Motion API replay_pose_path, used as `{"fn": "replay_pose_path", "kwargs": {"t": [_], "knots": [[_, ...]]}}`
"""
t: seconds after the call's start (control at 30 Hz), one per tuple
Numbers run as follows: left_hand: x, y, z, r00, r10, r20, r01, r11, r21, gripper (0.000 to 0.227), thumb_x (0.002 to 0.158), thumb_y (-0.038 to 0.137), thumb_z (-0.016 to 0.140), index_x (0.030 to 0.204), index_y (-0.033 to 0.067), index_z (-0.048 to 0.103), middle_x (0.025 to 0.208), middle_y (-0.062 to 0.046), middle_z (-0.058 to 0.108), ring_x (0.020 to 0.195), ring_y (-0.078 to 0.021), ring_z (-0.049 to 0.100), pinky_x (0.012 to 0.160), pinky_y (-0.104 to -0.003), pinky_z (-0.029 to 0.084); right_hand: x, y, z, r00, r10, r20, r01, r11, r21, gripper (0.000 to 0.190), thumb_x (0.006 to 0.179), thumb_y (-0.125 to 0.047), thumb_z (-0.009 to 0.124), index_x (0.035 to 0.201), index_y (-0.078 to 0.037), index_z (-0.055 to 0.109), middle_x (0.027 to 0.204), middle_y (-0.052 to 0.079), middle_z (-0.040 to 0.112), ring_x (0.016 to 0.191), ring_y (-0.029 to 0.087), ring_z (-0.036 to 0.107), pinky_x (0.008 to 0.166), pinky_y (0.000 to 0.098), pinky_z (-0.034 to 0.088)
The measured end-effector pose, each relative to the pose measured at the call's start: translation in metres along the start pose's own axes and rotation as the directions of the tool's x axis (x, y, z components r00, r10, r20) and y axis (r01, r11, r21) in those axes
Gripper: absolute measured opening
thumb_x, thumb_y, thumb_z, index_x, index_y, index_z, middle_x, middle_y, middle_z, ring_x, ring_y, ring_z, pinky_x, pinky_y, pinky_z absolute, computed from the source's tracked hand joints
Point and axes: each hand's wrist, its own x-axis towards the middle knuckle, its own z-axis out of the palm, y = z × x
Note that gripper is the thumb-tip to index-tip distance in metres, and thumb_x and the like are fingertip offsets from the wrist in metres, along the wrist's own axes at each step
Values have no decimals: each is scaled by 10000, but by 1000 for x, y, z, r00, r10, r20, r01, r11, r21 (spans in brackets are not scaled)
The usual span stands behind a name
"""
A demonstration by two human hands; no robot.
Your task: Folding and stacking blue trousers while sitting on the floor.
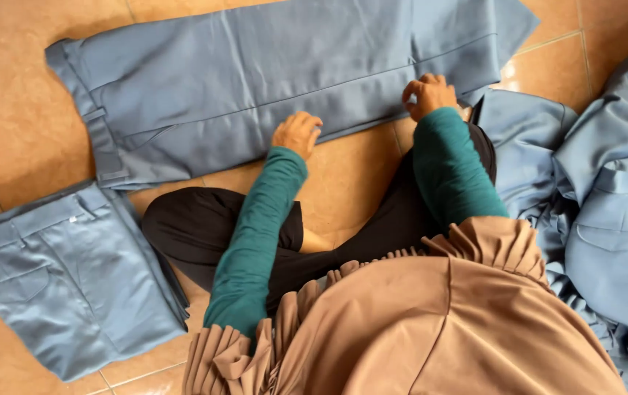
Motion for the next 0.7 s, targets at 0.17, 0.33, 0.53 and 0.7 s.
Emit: {"fn": "replay_pose_path", "kwargs": {"t": [0.17, 0.33, 0.53, 0.7], "knots": [[14, 36, -5, 971, -69, 227, 43, 992, 120, 327, 783, 265, 844, 1021, 209, 626, 1027, -13, 524, 938, -262, 540, 670, -432, 512, 1, 23, -26, 1000, 3, 21, 1, 981, -192, 181, 840, -289, 775, 1017, -302, 744, 1159, 65, 594, 1066, 342, 507, 841, 467, 428], [3, 27, -23, 989, -10, 146, -24, 973, 230, 154, 817, 225, 720, 860, 150, 593, 923, -25, 545, 828, -261, 544, 609, -398, 482, 3, -2, -41, 972, 89, 218, 15, 902, -432, 347, 817, -267, 731, 1148, -370, 748, 1230, 33, 589, 1147, 291, 519, 845, 472, 371], [22, 73, -89, 960, 149, -236, -91, 967, 240, 100, 762, 147, 668, 786, 152, 571, 912, 5, 611, 688, -205, 525, 582, -340, 383, -16, 20, -30, 995, -13, -99, -12, 970, -244, 199, 805, -348, 696, 983, -327, 783, 1078, -6, 622, 1021, 274, 507, 835, 434, 360], [-3, 62, -65, 978, 162, -133, -116, 947, 301, 134, 754, 180, 688, 774, 176, 555, 857, 32, 583, 713, -188, 524, 604, -337, 379, -22, 13, -36, 993, 103, 63, -86, 967, -239, 164, 861, -336, 669, 950, -425, 774, 1043, -38, 653, 1019, 244, 550, 827, 425, 367]]}}
